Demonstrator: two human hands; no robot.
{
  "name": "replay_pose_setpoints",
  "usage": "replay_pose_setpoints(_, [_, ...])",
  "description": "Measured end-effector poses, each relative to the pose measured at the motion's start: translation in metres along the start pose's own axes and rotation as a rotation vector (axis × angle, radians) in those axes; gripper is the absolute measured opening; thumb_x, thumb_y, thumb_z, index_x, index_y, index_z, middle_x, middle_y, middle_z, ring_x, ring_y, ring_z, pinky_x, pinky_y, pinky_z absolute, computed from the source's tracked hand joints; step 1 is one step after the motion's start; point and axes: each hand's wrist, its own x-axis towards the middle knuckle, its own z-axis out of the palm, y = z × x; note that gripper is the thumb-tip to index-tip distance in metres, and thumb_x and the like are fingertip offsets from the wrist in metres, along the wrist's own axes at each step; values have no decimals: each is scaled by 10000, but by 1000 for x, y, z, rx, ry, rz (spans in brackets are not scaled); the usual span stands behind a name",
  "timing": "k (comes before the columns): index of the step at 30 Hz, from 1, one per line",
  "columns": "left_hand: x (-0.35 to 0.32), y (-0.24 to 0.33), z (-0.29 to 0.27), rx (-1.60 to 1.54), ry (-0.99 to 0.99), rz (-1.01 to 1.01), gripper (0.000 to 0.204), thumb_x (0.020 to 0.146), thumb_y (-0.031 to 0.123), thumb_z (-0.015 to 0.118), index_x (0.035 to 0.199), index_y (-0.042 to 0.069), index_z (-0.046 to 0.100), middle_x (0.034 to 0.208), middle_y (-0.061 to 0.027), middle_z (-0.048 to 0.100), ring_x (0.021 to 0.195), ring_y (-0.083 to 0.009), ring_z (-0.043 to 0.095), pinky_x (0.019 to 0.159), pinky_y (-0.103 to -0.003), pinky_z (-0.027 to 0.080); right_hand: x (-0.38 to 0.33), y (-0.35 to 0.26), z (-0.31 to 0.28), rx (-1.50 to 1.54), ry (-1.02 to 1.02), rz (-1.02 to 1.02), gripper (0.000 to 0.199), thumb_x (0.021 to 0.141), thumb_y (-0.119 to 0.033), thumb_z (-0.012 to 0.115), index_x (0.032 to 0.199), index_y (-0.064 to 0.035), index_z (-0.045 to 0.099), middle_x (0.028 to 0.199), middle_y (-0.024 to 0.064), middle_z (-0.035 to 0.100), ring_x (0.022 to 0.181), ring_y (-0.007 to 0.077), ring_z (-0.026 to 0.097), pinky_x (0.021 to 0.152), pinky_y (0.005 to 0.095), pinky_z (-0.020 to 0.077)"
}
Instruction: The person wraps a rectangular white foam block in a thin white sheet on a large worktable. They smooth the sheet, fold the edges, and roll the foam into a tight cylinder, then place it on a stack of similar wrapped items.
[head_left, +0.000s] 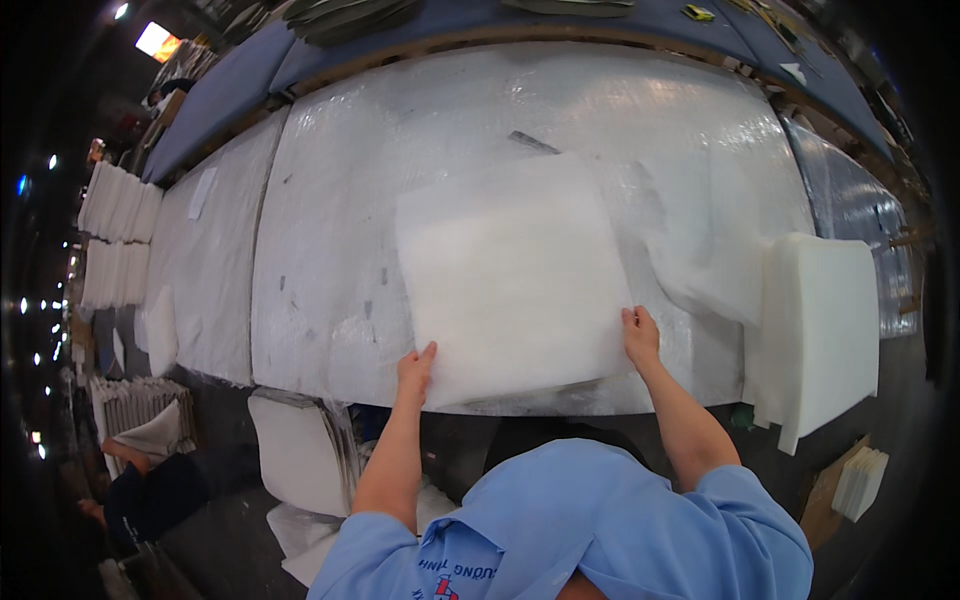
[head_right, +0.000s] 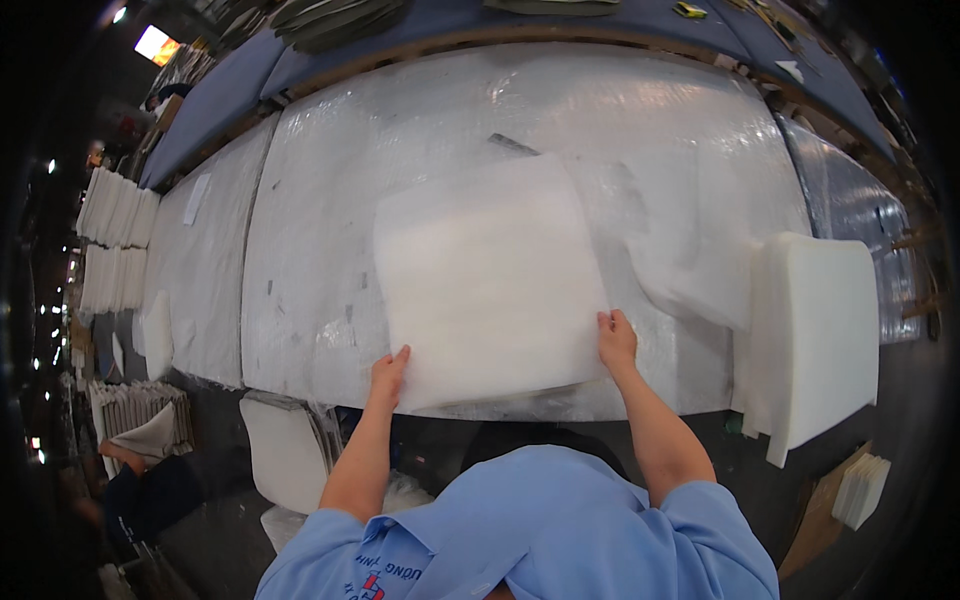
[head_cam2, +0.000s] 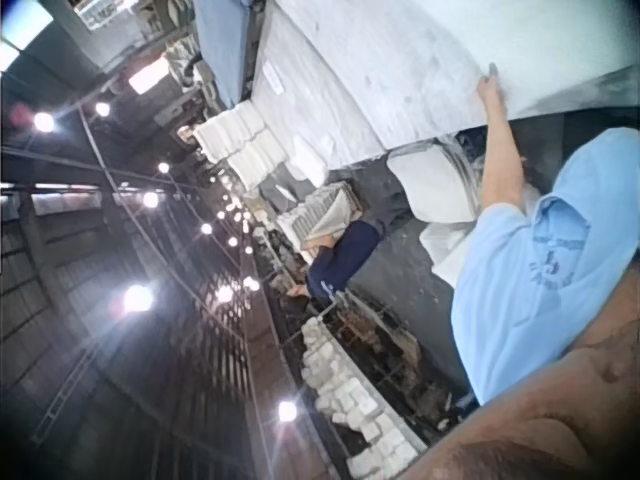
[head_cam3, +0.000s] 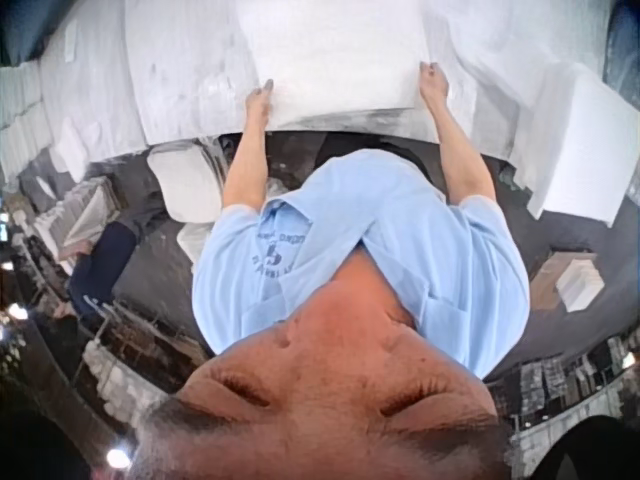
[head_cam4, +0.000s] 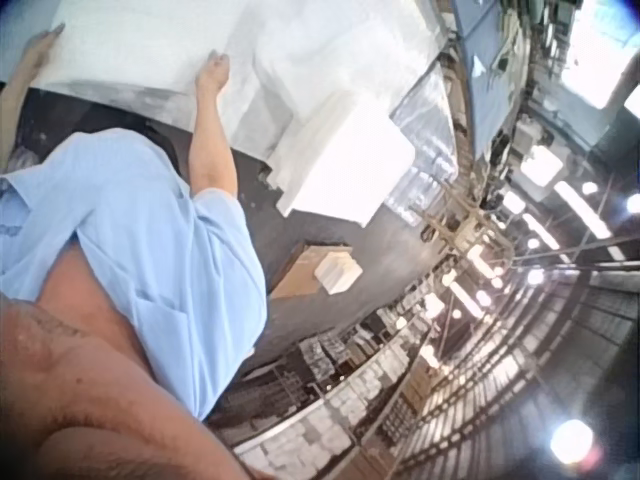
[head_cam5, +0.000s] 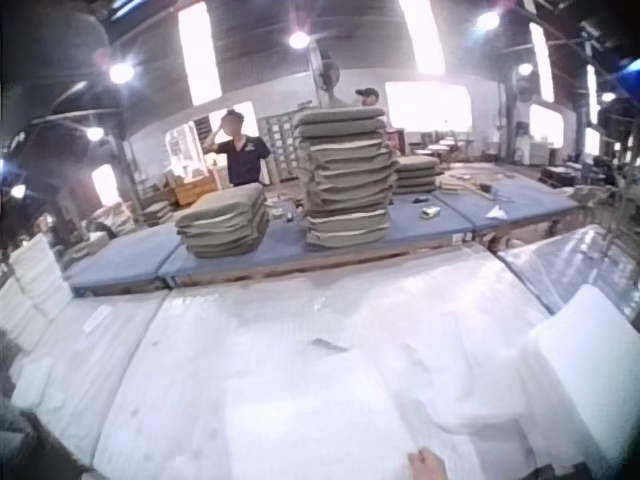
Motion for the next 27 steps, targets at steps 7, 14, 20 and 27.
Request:
replay_pose_setpoints(7, [20, -11, -26, 445, 273, 324, 377, 1034, 311, 580, 937, -49, 630, 867, -265, 670, 796, -458, 616, 754, -487, 480, -6, -4, 24, -12, 71, -22, 287, 1038, -307, 577, 973, -30, 610, 787, 189, 651, 708, 330, 627, 682, 450, 477])
replay_pose_setpoints(14, [22, -21, -22, 385, 203, 407, 341, 1045, 277, 565, 932, -41, 611, 876, -265, 668, 819, -430, 634, 735, -466, 485, 11, 21, 18, -53, 100, 4, 323, 1047, -324, 559, 935, -24, 600, 747, 178, 634, 671, 324, 600, 679, 447, 475])
replay_pose_setpoints(20, [29, -22, -22, -34, -20, 105, 382, 1051, 334, 598, 1180, -19, 670, 1049, -134, 726, 939, -220, 670, 830, -354, 518, 20, 18, 10, 77, -9, 75, 388, 1048, -363, 536, 913, -10, 625, 776, 160, 640, 723, 275, 602, 726, 404, 481])
replay_pose_setpoints(27, [63, 30, -20, -192, -137, -26, 514, 1042, 463, 586, 1213, -14, 673, 1163, -117, 701, 1032, -202, 668, 905, -342, 533, 55, -35, 8, 36, 18, -14, 376, 1003, -410, 616, 993, -34, 618, 795, 148, 675, 772, 308, 650, 750, 426, 502])
